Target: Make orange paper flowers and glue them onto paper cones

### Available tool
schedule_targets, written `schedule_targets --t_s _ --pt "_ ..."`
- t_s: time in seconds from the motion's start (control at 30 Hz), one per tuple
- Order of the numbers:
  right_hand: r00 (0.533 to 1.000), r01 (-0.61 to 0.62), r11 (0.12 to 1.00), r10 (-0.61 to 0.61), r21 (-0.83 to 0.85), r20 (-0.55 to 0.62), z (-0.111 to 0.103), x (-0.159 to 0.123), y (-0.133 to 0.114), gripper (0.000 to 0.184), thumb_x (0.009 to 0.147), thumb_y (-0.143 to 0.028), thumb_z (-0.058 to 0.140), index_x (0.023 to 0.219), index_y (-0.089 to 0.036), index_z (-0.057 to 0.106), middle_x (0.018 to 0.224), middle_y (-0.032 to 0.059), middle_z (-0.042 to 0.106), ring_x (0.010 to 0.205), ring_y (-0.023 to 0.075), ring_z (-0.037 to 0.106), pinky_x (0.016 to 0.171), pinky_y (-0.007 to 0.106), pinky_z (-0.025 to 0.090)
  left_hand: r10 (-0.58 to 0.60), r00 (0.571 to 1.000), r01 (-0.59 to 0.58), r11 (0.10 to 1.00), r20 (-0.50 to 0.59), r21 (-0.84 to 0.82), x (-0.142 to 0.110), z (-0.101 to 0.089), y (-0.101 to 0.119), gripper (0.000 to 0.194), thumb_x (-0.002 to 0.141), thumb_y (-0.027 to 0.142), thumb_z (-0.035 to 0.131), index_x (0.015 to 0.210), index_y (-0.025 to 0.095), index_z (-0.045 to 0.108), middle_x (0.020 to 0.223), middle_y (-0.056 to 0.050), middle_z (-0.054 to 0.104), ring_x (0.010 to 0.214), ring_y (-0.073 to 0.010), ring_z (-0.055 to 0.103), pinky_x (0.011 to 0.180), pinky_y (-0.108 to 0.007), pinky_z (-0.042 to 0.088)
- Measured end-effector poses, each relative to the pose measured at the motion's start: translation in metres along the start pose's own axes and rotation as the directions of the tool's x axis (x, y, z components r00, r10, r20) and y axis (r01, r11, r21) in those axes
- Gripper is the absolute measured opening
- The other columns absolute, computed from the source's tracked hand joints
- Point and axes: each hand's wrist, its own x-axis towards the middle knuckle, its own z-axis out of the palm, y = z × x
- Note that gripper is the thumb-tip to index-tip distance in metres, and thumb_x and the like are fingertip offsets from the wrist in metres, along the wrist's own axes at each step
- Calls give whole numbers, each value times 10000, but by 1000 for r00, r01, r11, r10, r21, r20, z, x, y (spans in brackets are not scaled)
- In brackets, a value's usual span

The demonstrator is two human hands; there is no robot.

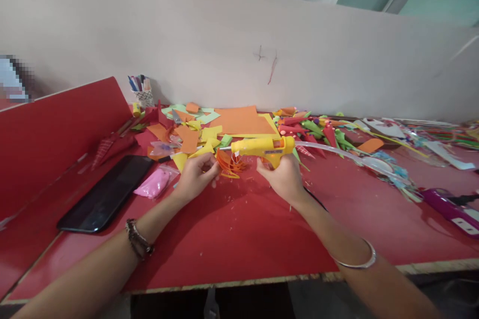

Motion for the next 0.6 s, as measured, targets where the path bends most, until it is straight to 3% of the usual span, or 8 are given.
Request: schedule_targets --t_s 0.3,0.6 --pt "1000 12 1000 -12 5 28 2 0 3 58 685 -249 520 642 -213 533 554 31 548 670 220 560 712 370 460 3 1000 -2 999 -24 42 0 1 4 236 791 298 467 601 164 427 454 47 514 365 -64 499 392 -162 367" --pt "998 49 999 -50 17 30 1 1 1 49 682 -212 496 673 -205 543 600 43 561 824 246 561 716 368 463 28 1000 -27 996 -10 90 0 0 4 235 795 292 459 600 164 428 452 49 510 375 -62 496 399 -160 368"
